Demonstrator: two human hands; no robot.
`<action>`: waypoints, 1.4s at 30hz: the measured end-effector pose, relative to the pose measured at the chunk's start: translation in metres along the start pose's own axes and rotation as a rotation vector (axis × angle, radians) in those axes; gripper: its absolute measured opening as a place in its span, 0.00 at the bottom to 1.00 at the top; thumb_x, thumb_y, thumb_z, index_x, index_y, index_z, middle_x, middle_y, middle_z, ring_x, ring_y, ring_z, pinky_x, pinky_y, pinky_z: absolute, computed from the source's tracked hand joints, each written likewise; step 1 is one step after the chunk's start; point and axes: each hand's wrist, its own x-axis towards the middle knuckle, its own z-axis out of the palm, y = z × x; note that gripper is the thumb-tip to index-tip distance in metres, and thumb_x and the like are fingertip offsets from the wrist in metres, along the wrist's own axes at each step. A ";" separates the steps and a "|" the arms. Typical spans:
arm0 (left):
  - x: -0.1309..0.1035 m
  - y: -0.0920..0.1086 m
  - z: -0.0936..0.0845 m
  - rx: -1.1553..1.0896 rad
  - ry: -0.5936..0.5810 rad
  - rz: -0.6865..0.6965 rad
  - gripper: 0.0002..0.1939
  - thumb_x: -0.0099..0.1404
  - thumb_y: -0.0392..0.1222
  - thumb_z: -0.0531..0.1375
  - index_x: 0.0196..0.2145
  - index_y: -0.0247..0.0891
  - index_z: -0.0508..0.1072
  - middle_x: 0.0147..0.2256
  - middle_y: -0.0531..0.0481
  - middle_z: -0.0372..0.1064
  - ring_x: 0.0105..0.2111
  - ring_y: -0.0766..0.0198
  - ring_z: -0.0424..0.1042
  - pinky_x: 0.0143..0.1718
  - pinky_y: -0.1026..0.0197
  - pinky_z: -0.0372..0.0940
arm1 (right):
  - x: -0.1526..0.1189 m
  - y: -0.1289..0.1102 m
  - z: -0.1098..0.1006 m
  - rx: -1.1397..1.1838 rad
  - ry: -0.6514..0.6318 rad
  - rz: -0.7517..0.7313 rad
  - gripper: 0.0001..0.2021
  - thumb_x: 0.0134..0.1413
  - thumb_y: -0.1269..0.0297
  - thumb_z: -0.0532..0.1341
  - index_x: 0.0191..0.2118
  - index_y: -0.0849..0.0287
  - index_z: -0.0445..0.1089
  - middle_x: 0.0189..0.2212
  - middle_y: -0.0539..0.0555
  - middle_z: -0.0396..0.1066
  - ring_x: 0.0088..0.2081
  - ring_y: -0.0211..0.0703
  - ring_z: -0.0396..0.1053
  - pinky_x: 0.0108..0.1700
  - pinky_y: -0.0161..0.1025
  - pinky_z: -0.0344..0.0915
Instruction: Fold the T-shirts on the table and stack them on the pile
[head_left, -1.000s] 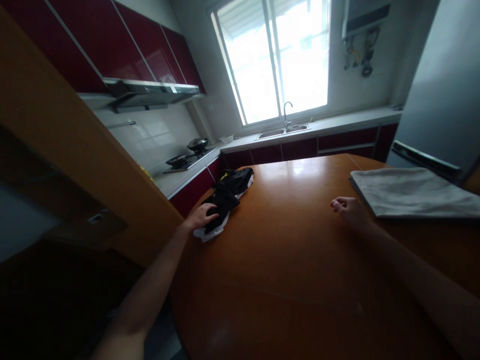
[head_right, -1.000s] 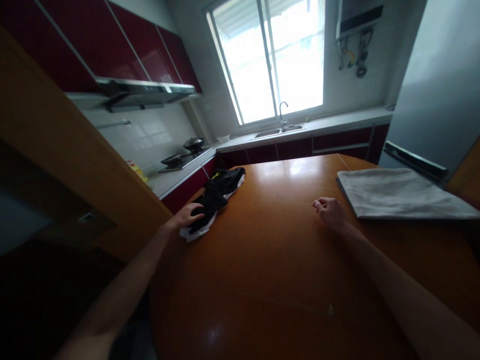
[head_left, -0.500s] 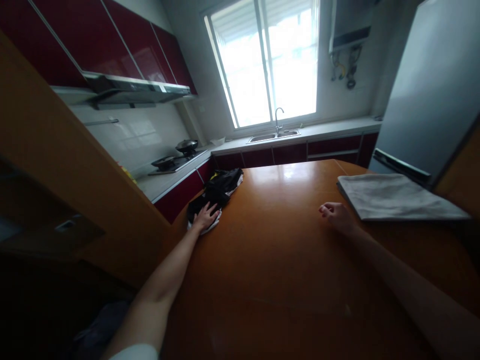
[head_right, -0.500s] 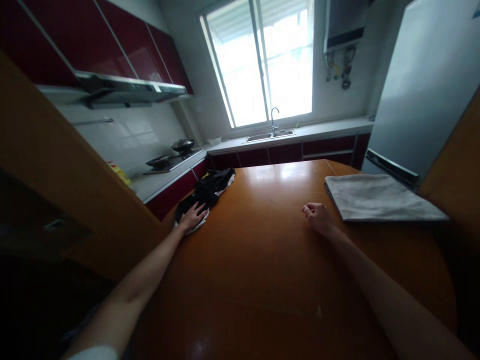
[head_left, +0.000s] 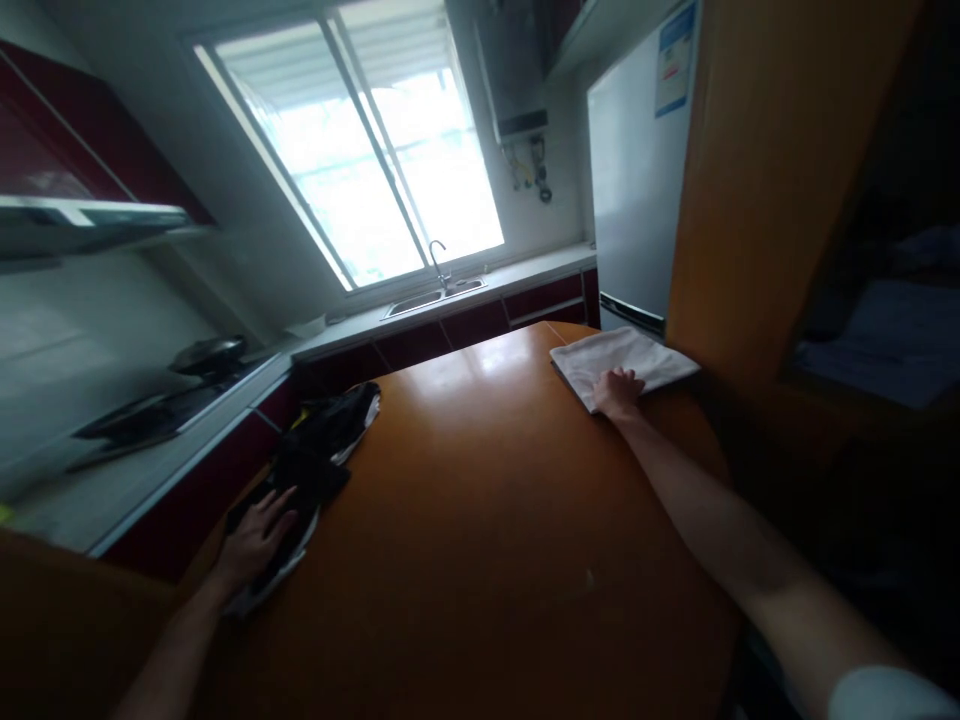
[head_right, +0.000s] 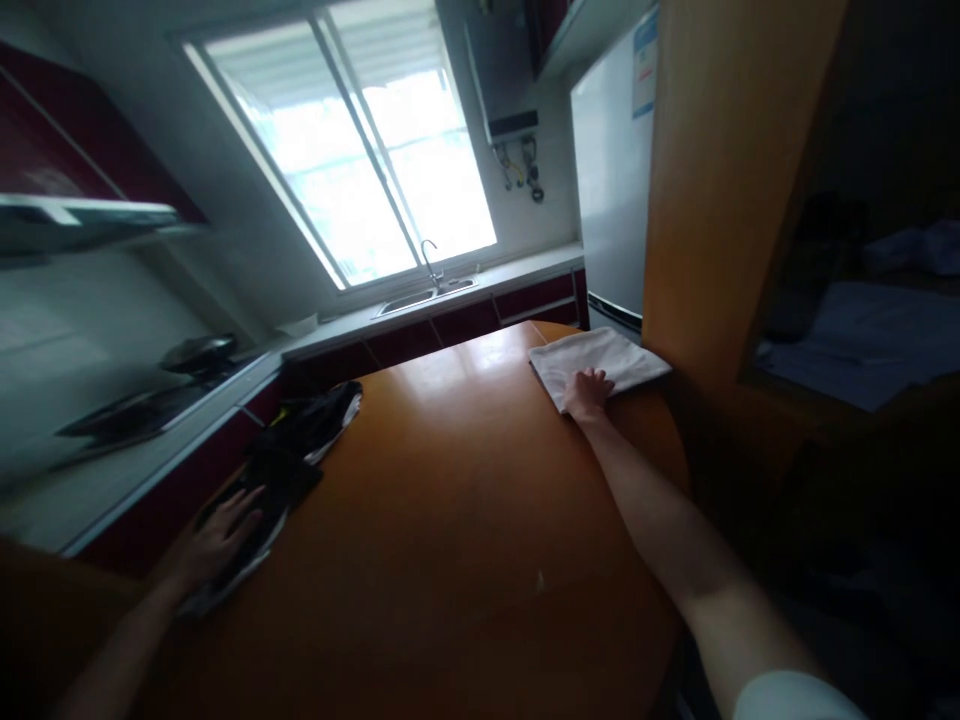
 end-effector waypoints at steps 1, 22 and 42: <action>0.002 0.008 -0.002 -0.047 0.037 0.014 0.24 0.63 0.58 0.49 0.51 0.51 0.72 0.53 0.49 0.74 0.56 0.45 0.71 0.54 0.44 0.68 | 0.000 0.002 0.000 0.017 -0.012 0.006 0.13 0.63 0.67 0.56 0.45 0.64 0.76 0.52 0.69 0.70 0.56 0.64 0.62 0.55 0.56 0.55; -0.048 0.183 0.039 -0.625 0.048 -0.009 0.18 0.69 0.52 0.51 0.48 0.41 0.71 0.47 0.44 0.76 0.48 0.52 0.75 0.55 0.48 0.68 | -0.185 -0.121 -0.059 0.633 -0.524 -1.087 0.09 0.66 0.68 0.58 0.38 0.58 0.75 0.39 0.54 0.75 0.40 0.41 0.70 0.43 0.35 0.61; -0.073 0.204 0.037 -0.703 -0.298 0.462 0.24 0.68 0.47 0.61 0.60 0.49 0.72 0.43 0.46 0.67 0.40 0.60 0.69 0.45 0.56 0.68 | -0.228 -0.116 -0.054 0.815 -0.822 -1.269 0.07 0.56 0.76 0.60 0.36 0.57 0.70 0.40 0.53 0.70 0.38 0.40 0.68 0.43 0.34 0.63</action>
